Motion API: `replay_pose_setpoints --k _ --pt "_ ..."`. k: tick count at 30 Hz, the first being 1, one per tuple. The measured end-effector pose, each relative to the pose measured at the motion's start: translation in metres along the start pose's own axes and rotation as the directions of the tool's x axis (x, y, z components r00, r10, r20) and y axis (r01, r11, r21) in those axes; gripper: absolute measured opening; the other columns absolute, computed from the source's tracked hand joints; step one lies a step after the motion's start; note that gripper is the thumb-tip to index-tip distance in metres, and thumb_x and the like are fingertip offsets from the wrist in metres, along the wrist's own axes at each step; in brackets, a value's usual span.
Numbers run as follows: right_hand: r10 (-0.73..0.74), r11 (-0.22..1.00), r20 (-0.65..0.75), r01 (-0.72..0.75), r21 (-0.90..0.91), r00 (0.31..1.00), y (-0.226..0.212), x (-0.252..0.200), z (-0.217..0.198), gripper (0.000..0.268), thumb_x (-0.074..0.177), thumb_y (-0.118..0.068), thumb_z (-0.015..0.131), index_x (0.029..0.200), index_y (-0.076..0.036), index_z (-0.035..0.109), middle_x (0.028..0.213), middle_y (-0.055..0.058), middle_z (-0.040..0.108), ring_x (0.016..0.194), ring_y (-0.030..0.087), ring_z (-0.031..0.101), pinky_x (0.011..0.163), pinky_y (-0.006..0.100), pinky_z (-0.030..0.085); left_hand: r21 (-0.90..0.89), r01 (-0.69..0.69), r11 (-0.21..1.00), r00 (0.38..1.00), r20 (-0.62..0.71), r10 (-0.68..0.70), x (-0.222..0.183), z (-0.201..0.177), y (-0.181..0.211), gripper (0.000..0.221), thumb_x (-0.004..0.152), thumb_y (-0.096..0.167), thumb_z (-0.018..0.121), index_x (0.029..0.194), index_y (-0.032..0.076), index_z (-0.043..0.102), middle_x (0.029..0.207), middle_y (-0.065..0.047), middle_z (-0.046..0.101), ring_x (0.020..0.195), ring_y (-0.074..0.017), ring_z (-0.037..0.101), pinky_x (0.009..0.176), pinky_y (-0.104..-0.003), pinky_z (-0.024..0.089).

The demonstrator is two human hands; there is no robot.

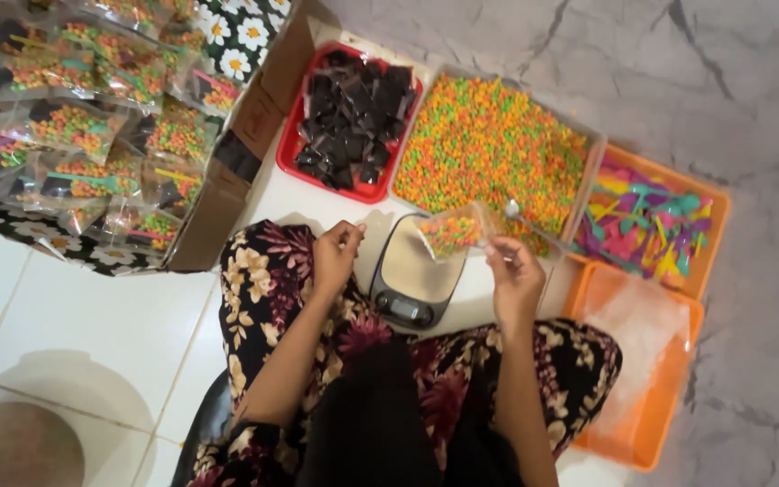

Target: Packaging small multi-colored beads into plastic bags, weighing them on a scale, and placing them into a storage box.

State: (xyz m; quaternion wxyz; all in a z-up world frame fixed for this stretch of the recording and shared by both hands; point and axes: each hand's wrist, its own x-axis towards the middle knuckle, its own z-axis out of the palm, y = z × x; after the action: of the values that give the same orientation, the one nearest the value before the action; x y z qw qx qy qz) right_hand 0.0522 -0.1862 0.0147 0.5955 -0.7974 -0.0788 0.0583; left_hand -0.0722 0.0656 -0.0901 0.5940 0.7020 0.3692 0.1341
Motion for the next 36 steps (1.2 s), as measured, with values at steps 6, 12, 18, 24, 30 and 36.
replay_pose_setpoints --k 6,12,18,24,30,36 --pt "-0.025 0.997 0.068 0.03 -0.066 0.997 -0.021 0.014 0.03 0.018 0.092 -0.003 0.078 0.11 -0.007 0.075 0.095 0.009 0.075 0.088 0.015 0.07 0.077 0.027 0.057 0.25 -0.233 0.94 0.931 -0.222 0.29 0.047 -0.018 0.024 0.025 0.088 -0.004 0.068 0.11 0.008 0.07 0.1 -0.016 0.064 0.103 -0.039 0.061 0.095 -0.048 0.049" --pt "-0.081 0.991 0.126 0.093 -0.093 0.989 -0.05 0.032 0.055 0.016 0.091 -0.002 0.079 0.106 -0.006 0.077 0.093 0.009 0.074 0.086 0.016 0.07 0.076 0.028 0.058 0.484 -0.288 0.826 0.897 -0.165 0.41 0.114 -0.014 0.0 0.018 0.085 0.003 0.073 0.099 0.015 0.072 0.104 -0.005 0.059 0.104 -0.0312 0.057 0.091 -0.043 0.048" --pt "-0.092 0.982 0.162 0.117 -0.152 0.983 -0.045 0.05 0.066 0.013 0.093 -0.001 0.076 0.106 -0.005 0.077 0.098 0.01 0.075 0.086 0.021 0.072 0.076 0.033 0.059 0.769 -0.397 0.502 0.834 0.074 0.546 0.159 0.042 -0.047 0.01 0.081 0.016 0.076 0.09 0.02 0.075 0.097 0.0 0.061 0.098 -0.0238 0.056 0.078 -0.037 0.046" --pt "-0.128 0.977 0.182 0.156 -0.147 0.975 -0.045 0.054 0.073 0.012 0.093 0.0 0.075 0.104 -0.003 0.076 0.094 0.013 0.074 0.084 0.021 0.07 0.073 0.034 0.058 0.863 -0.368 0.345 0.869 0.187 0.458 0.174 0.053 -0.07 0.039 0.071 0.023 0.086 0.104 0.016 0.067 0.107 -0.005 0.059 0.103 -0.0257 0.051 0.084 -0.038 0.04" --pt "-0.148 0.972 0.194 0.18 -0.154 0.97 -0.046 0.056 0.081 0.012 0.091 -0.002 0.077 0.103 -0.004 0.077 0.095 0.012 0.075 0.084 0.021 0.071 0.074 0.033 0.059 0.908 -0.33 0.258 0.881 0.198 0.43 0.163 0.041 -0.042 0.036 0.078 0.02 0.079 0.109 0.014 0.061 0.108 -0.008 0.058 0.103 -0.0272 0.05 0.083 -0.04 0.036" --pt "-0.138 0.977 0.195 0.166 -0.136 0.971 -0.049 0.057 0.086 0.011 0.091 -0.002 0.076 0.102 -0.004 0.077 0.096 0.012 0.076 0.083 0.02 0.07 0.074 0.032 0.059 0.888 -0.408 0.213 0.796 0.232 0.559 0.166 0.04 -0.067 0.034 0.074 0.022 0.075 0.103 0.013 0.061 0.102 -0.01 0.057 0.098 -0.0295 0.052 0.08 -0.042 0.037"
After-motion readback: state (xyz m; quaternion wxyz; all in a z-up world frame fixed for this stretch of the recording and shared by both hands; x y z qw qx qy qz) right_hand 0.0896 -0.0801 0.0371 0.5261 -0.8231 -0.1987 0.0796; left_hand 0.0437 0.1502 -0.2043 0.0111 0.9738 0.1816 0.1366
